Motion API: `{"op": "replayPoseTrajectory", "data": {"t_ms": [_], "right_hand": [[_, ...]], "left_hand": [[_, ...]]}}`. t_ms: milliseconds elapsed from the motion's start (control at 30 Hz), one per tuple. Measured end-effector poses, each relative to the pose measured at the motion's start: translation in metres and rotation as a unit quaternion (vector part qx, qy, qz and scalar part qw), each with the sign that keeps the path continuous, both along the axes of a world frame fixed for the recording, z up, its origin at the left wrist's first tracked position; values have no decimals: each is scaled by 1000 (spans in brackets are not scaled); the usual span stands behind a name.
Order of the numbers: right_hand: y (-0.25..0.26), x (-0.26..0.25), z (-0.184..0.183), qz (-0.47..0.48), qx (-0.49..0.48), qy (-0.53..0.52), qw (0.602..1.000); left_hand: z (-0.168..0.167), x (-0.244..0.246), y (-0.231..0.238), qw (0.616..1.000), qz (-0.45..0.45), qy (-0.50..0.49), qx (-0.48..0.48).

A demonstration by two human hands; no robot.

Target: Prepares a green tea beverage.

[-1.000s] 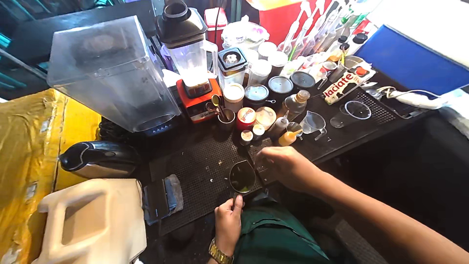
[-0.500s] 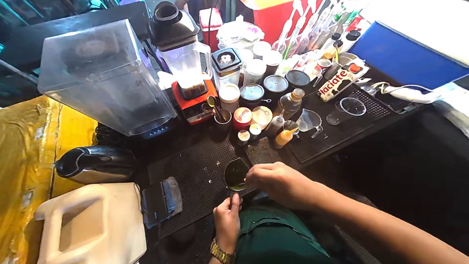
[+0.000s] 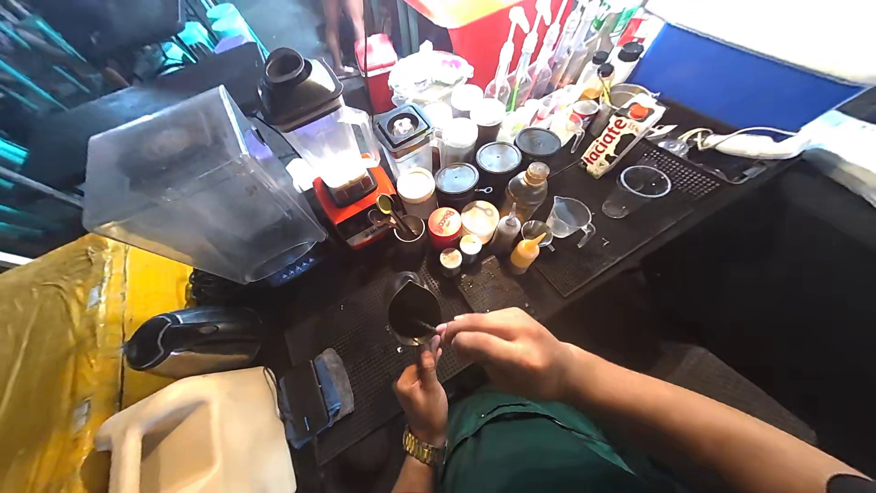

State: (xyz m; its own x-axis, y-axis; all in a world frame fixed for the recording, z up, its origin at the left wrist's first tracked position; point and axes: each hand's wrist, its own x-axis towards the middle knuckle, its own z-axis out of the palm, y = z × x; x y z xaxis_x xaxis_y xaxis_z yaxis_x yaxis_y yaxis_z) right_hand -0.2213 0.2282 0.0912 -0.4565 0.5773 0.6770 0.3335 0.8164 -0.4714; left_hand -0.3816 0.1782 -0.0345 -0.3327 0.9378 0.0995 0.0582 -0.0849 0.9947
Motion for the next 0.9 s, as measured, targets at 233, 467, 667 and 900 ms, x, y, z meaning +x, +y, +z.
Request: {"op": "replayPoseTrajectory", "data": {"t_ms": [233, 467, 667, 900], "right_hand": [[-2, -2, 5, 2, 38, 19, 999], [1, -1, 5, -12, 62, 53, 997], [1, 0, 7, -25, 76, 66, 995], [5, -5, 11, -16, 90, 64, 994]], "left_hand": [[14, 3, 17, 998, 8, 23, 53], [26, 7, 29, 997, 16, 8, 70], [28, 2, 36, 994, 21, 37, 98], [24, -8, 38, 993, 21, 64, 95]]}}
